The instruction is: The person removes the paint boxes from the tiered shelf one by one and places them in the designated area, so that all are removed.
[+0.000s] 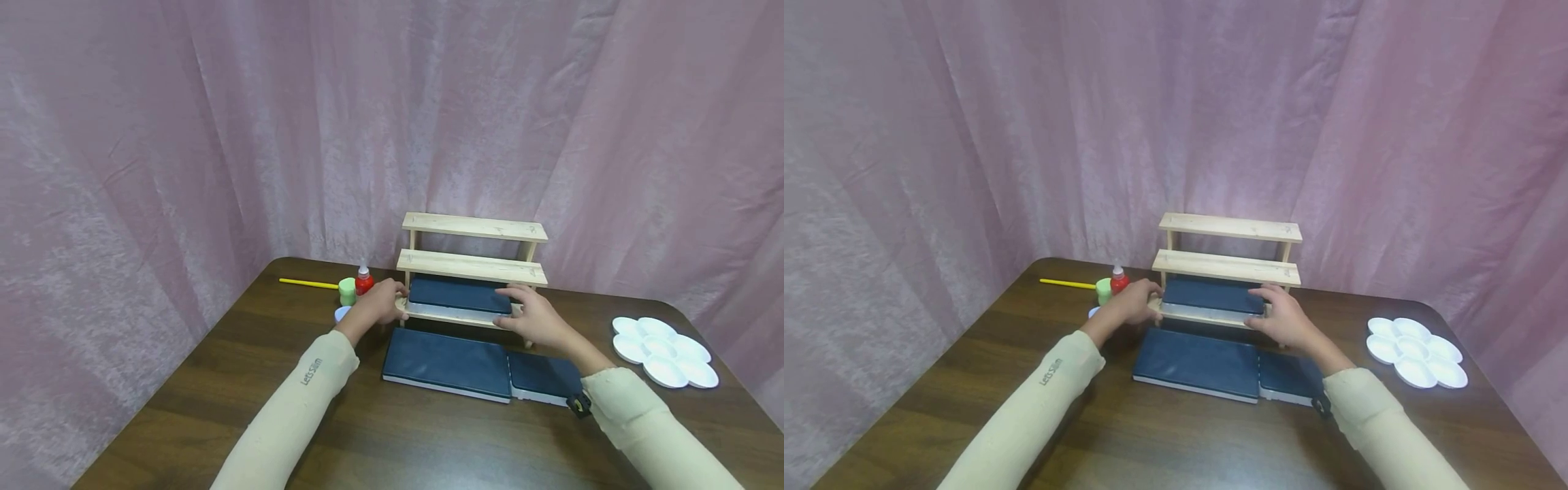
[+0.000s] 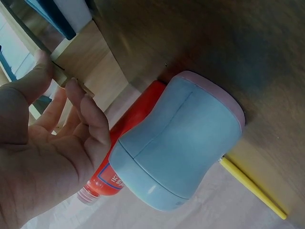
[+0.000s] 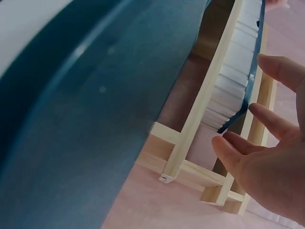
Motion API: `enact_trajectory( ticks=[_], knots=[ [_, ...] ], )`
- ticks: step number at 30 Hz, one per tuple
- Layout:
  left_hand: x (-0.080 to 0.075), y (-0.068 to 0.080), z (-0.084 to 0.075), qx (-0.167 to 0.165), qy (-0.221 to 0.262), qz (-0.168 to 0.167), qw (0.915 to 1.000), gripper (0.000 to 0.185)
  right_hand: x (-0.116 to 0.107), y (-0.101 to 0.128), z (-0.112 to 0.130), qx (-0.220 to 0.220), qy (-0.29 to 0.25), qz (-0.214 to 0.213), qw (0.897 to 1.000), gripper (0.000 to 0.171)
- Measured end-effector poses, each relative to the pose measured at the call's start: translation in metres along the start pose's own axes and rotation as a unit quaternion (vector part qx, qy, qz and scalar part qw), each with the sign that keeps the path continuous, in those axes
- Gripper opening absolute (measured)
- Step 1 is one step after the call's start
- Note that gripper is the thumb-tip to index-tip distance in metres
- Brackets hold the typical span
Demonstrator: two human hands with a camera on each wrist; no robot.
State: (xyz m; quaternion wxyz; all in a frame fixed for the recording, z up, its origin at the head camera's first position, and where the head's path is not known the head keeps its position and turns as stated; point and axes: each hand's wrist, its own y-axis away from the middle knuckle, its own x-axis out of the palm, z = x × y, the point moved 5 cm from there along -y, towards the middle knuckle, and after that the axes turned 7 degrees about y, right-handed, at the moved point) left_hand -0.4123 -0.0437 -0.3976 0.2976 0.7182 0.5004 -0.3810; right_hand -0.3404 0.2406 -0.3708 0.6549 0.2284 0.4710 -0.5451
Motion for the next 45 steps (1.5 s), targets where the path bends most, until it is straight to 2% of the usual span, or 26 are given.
enact_trajectory(
  ticks=[13, 22, 30, 35, 45],
  knots=[
    [-0.001, 0.001, 0.000, 0.003, -0.003, 0.000, 1.0000, 0.052, 0.004, -0.006, -0.006, -0.014, 0.031, 0.005, 0.999, 0.055],
    [0.000, -0.002, -0.001, 0.015, -0.012, -0.004, 0.9998, 0.051, 0.002, -0.008, -0.005, -0.025, 0.022, -0.010, 0.999, 0.049],
    [-0.001, 0.000, -0.003, 0.011, -0.010, 0.001, 0.9999, 0.051, 0.010, -0.008, -0.005, -0.018, 0.029, -0.022, 0.999, 0.062],
    [0.000, 0.000, -0.002, 0.002, -0.012, -0.002, 0.9999, 0.051, 0.015, -0.007, -0.003, -0.031, 0.035, -0.024, 0.999, 0.061],
    [0.000, 0.000, -0.001, 0.001, -0.007, -0.001, 1.0000, 0.051, 0.015, -0.004, -0.003, -0.011, 0.006, -0.035, 0.999, 0.056]
  ],
)
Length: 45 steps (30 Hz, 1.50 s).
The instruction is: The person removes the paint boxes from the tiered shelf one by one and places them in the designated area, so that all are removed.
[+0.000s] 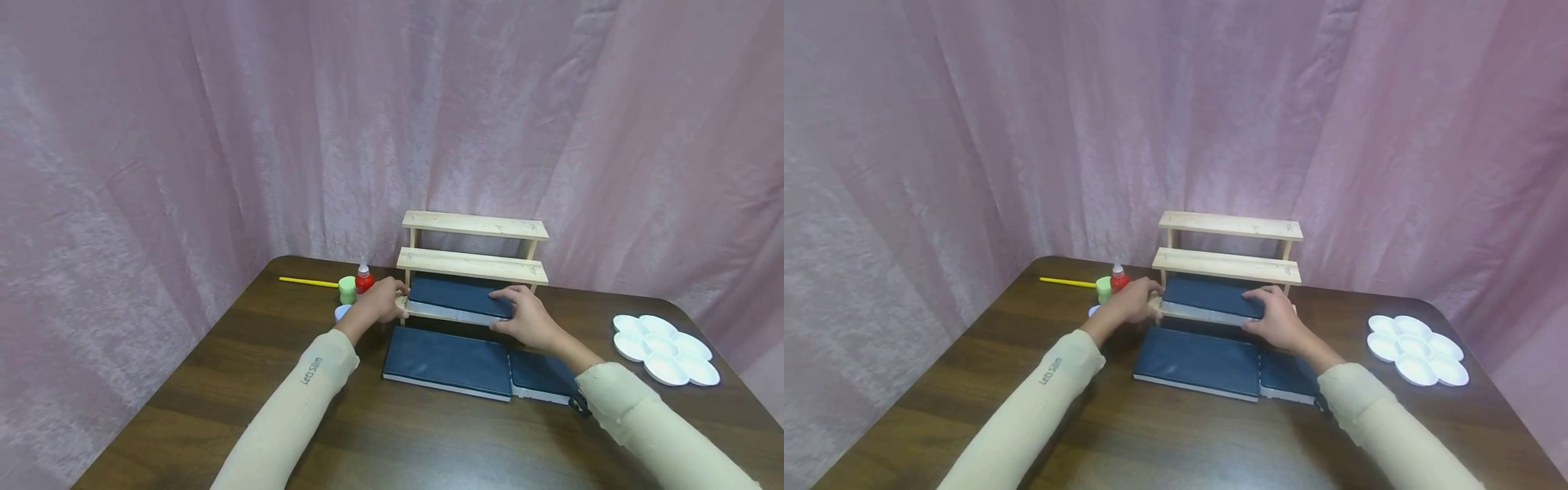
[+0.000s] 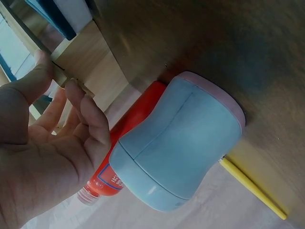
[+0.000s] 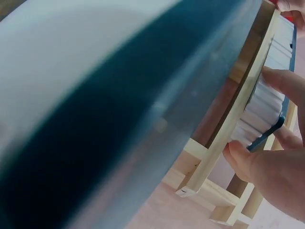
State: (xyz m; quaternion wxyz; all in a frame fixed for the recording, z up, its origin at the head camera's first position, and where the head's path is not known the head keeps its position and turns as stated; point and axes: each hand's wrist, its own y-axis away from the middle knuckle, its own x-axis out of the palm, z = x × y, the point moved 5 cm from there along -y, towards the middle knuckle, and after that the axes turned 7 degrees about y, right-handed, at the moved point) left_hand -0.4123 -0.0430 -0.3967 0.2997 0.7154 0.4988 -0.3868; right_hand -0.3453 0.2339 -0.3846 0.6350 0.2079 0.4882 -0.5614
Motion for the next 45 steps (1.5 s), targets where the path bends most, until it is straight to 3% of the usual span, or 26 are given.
enact_trajectory(
  ticks=[13, 45],
  knots=[
    [0.000, -0.001, 0.002, 0.006, 0.002, -0.001, 1.0000, 0.051, 0.005, -0.002, 0.001, 0.011, -0.004, -0.022, 1.000, 0.057],
    [-0.001, 0.001, 0.001, 0.012, 0.013, -0.005, 0.9998, 0.052, -0.016, 0.021, 0.008, 0.036, -0.039, -0.106, 0.993, 0.052]
  ],
)
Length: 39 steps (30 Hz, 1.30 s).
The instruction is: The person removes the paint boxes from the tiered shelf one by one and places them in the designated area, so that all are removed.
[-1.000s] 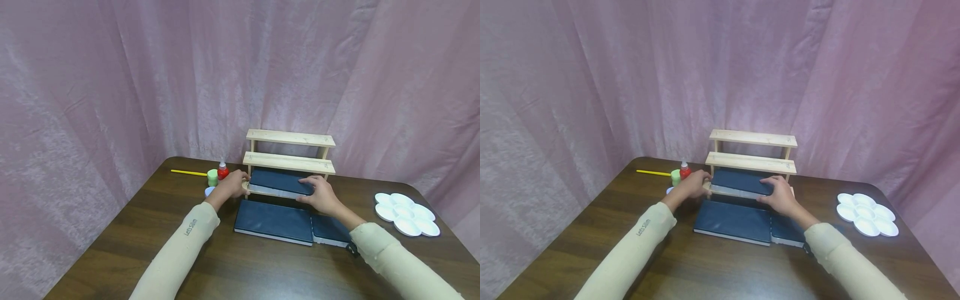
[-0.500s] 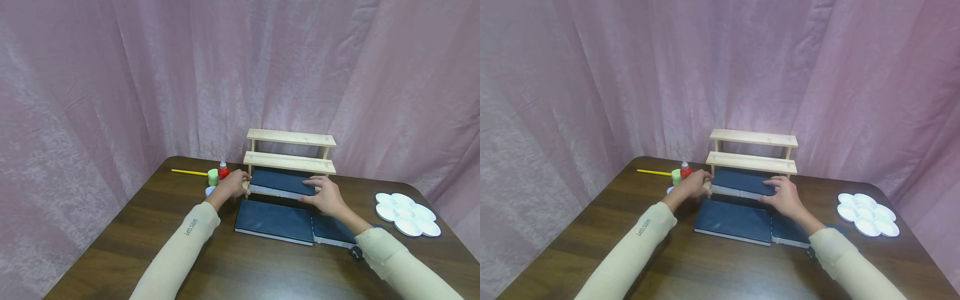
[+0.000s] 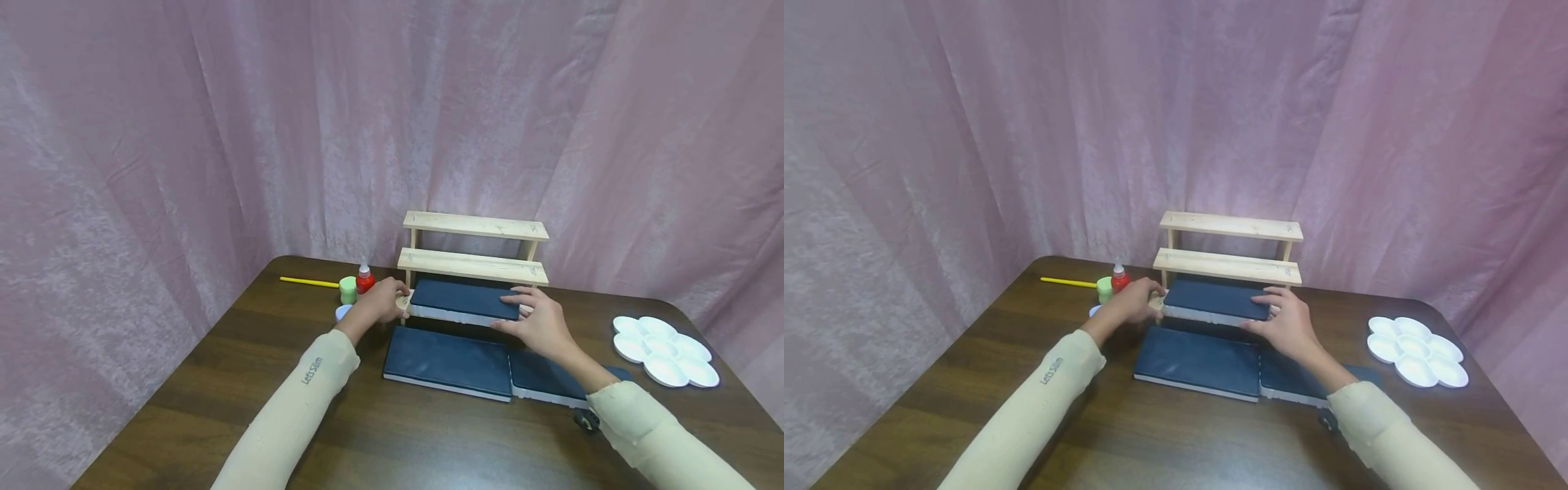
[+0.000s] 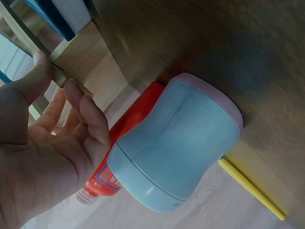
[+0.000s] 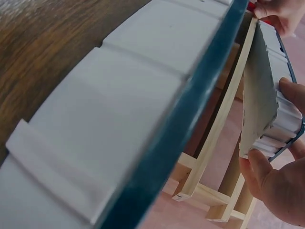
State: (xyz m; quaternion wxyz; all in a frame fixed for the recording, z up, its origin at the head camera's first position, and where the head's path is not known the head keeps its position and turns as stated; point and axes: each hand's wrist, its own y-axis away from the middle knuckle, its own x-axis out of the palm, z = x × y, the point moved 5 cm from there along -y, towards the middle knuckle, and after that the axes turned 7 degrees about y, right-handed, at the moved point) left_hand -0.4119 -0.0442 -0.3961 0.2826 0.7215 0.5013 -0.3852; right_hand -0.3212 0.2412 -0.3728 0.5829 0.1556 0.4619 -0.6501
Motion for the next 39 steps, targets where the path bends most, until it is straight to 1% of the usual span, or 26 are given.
enact_trajectory(
  ticks=[8, 12, 18, 23, 28, 32, 39],
  knots=[
    [0.002, -0.002, 0.003, 0.002, -0.015, -0.004, 0.9999, 0.051, -0.005, 0.006, -0.001, -0.001, -0.012, 0.001, 1.000, 0.052],
    [0.002, -0.001, 0.003, 0.000, -0.013, -0.003, 0.9999, 0.050, -0.008, 0.008, -0.002, -0.007, -0.009, -0.006, 1.000, 0.051],
    [0.000, 0.000, 0.002, -0.004, -0.013, -0.001, 0.9999, 0.050, -0.009, 0.013, -0.003, -0.011, -0.030, -0.010, 0.999, 0.051],
    [0.001, 0.000, 0.002, -0.006, -0.016, -0.002, 0.9998, 0.051, -0.014, 0.018, -0.002, -0.015, -0.031, -0.019, 0.999, 0.051],
    [0.001, 0.000, 0.001, 0.001, -0.018, 0.000, 0.9998, 0.051, -0.018, 0.023, -0.001, -0.012, -0.038, -0.014, 0.999, 0.052],
    [0.001, -0.001, 0.001, -0.001, -0.017, 0.001, 0.9999, 0.050, -0.021, 0.026, 0.000, -0.006, -0.042, -0.014, 0.999, 0.052],
    [0.000, -0.001, 0.000, -0.002, -0.019, 0.000, 0.9998, 0.049, -0.025, 0.030, 0.001, -0.015, -0.040, -0.017, 0.999, 0.053]
  ],
)
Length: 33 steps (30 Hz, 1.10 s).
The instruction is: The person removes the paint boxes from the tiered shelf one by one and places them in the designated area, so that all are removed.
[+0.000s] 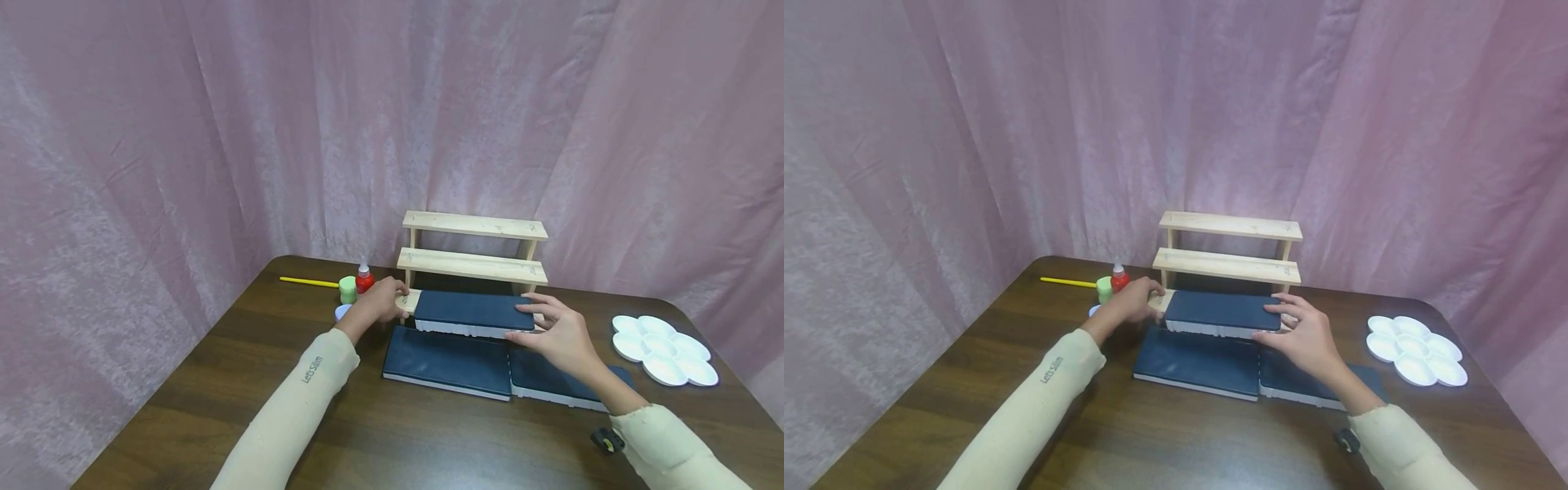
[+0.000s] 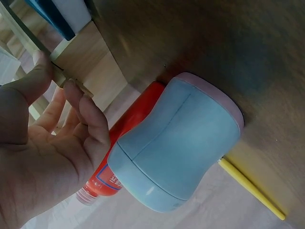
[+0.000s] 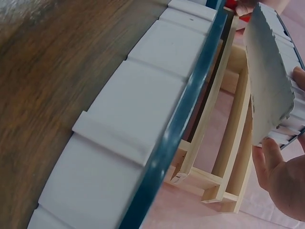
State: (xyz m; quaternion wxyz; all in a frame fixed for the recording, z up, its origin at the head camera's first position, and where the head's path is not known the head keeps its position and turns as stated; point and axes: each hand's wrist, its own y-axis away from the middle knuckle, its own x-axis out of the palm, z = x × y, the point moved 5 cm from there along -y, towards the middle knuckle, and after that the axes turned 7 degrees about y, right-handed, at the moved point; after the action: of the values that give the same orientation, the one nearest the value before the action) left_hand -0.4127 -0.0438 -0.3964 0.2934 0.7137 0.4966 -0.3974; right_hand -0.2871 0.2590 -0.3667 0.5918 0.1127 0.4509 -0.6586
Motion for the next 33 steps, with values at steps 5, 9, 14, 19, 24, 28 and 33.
enact_trajectory(
  ticks=[5, 9, 14, 19, 24, 28, 33],
  knots=[
    [-0.001, 0.001, -0.001, -0.003, -0.002, 0.000, 1.0000, 0.049, -0.003, 0.004, 0.002, -0.012, -0.001, -0.004, 1.000, 0.052],
    [-0.001, 0.002, -0.002, 0.000, -0.005, -0.002, 1.0000, 0.048, -0.004, 0.007, 0.003, -0.017, 0.003, -0.006, 1.000, 0.052],
    [-0.001, 0.002, -0.002, 0.000, -0.001, 0.000, 1.0000, 0.048, -0.005, 0.012, 0.003, -0.024, 0.003, -0.009, 1.000, 0.051],
    [-0.001, 0.002, -0.001, 0.000, -0.003, -0.002, 1.0000, 0.048, -0.005, 0.016, 0.004, -0.026, 0.010, -0.010, 1.000, 0.050],
    [-0.001, 0.002, -0.001, -0.002, -0.002, 0.001, 1.0000, 0.047, -0.004, 0.021, 0.004, -0.037, -0.012, -0.008, 0.999, 0.049],
    [-0.001, 0.003, -0.002, -0.002, -0.002, 0.003, 1.0000, 0.047, -0.004, 0.024, 0.006, -0.042, -0.025, -0.008, 0.999, 0.048],
    [-0.001, 0.003, -0.003, 0.000, -0.008, -0.002, 1.0000, 0.047, -0.005, 0.026, 0.007, -0.042, -0.030, -0.009, 0.999, 0.048]
  ],
)
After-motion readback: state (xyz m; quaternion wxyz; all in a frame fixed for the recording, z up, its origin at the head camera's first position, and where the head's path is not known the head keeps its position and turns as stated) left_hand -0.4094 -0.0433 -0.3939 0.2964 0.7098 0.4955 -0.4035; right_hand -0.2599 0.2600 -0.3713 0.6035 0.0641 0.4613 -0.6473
